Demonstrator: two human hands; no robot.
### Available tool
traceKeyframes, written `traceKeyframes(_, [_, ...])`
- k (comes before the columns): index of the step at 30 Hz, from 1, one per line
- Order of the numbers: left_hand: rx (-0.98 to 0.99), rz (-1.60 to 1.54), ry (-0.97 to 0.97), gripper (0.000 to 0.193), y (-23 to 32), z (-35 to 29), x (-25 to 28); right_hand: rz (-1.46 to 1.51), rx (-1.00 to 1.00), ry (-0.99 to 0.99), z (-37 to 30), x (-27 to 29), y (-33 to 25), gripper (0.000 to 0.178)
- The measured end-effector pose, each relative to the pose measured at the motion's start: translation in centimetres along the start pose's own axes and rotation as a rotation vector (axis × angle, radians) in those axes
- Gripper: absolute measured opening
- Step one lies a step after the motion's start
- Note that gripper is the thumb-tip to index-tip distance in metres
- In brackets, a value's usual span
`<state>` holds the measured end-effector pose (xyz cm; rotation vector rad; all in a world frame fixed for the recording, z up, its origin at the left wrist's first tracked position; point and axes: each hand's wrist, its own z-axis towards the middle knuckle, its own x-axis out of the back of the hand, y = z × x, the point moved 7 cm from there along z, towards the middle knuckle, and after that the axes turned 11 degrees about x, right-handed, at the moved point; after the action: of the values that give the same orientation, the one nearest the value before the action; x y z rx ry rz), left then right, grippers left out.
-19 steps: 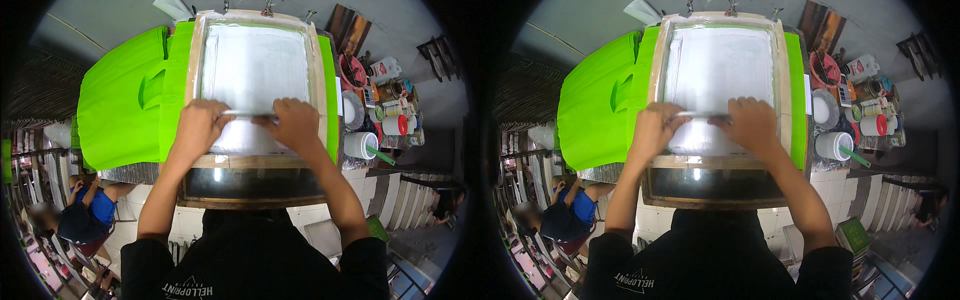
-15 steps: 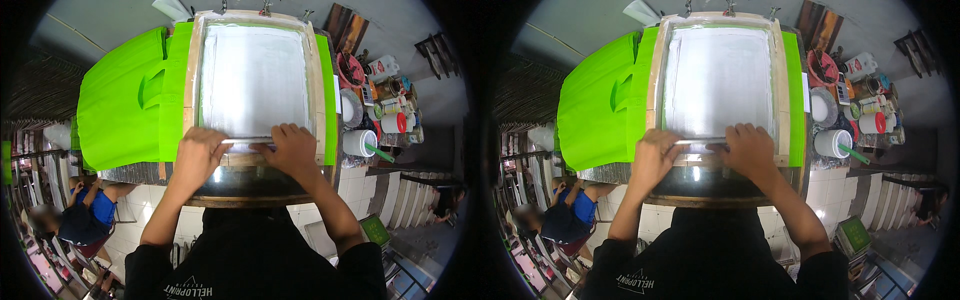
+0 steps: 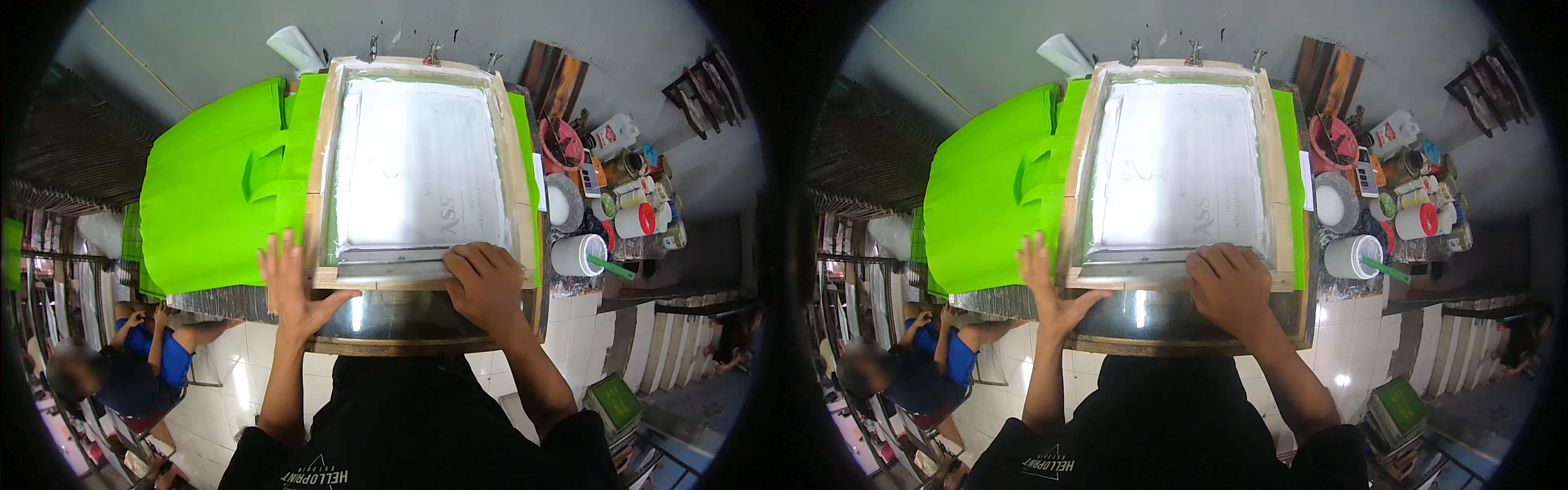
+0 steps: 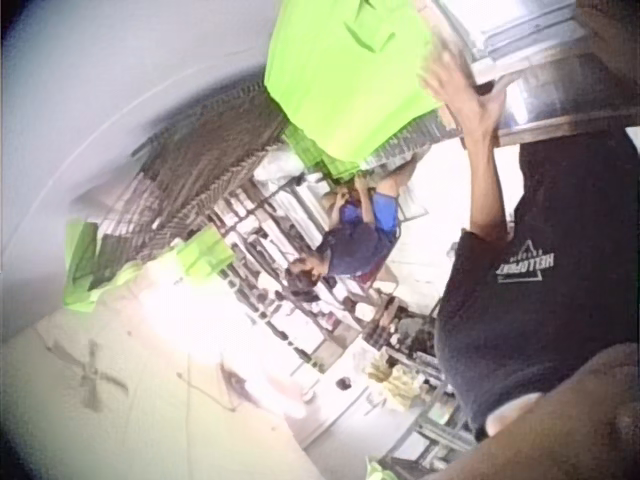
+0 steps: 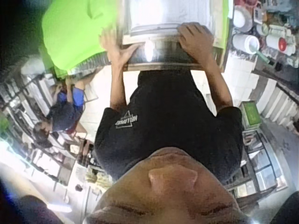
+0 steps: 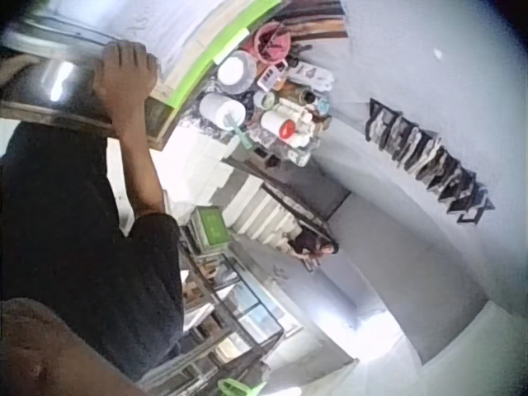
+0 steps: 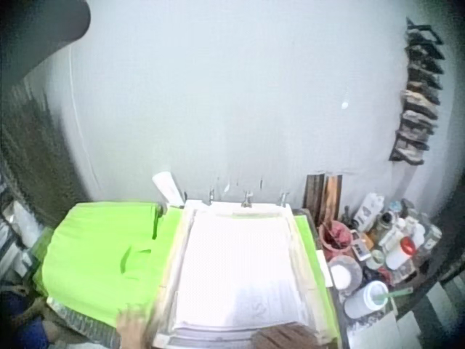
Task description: The person performs screen printing by placing sheets of paper and green bags onto a base, lowering a wooden frame with a screen, and using a squeegee to spread white ink across the screen. They lift the frame after each print and move the finished items aside.
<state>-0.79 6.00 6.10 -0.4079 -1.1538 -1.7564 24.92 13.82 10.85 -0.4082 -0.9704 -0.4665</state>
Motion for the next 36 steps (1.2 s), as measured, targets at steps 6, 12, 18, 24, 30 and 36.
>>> traceKeyframes(6, [0.019, -0.191, 0.275, 0.122, 4.9, 7.9, 6.8, -0.194, 0.181, 0.271, 7.8, 10.0, 0.5, 0.025])
traceKeyframes(12, [0.618, -0.073, 0.0, 0.084, -6.0, 10.9, 3.1, -0.434, 0.222, 0.335, 17.1, 16.6, 3.9, 0.015])
traceKeyframes(18, [1.112, -0.734, -0.417, 0.032, -16.5, 5.1, -5.7, -0.172, -0.175, 0.216, 24.5, 19.8, 7.3, 0.031])
traceKeyframes(24, [0.81, -0.499, -0.084, 0.016, -22.3, 9.1, 4.4, -0.147, -0.087, 0.338, 27.5, 21.4, 9.4, 0.033])
traceKeyframes(30, [0.744, 0.889, 0.318, 0.05, -29.6, 9.9, 25.0, -0.127, 0.083, 0.397, 29.0, 20.8, 9.6, 0.028])
traceKeyframes(36, [0.094, 0.646, -0.014, 0.038, -21.6, 1.8, 9.5, 0.065, 0.08, 0.375, 29.7, 20.4, 9.3, 0.026])
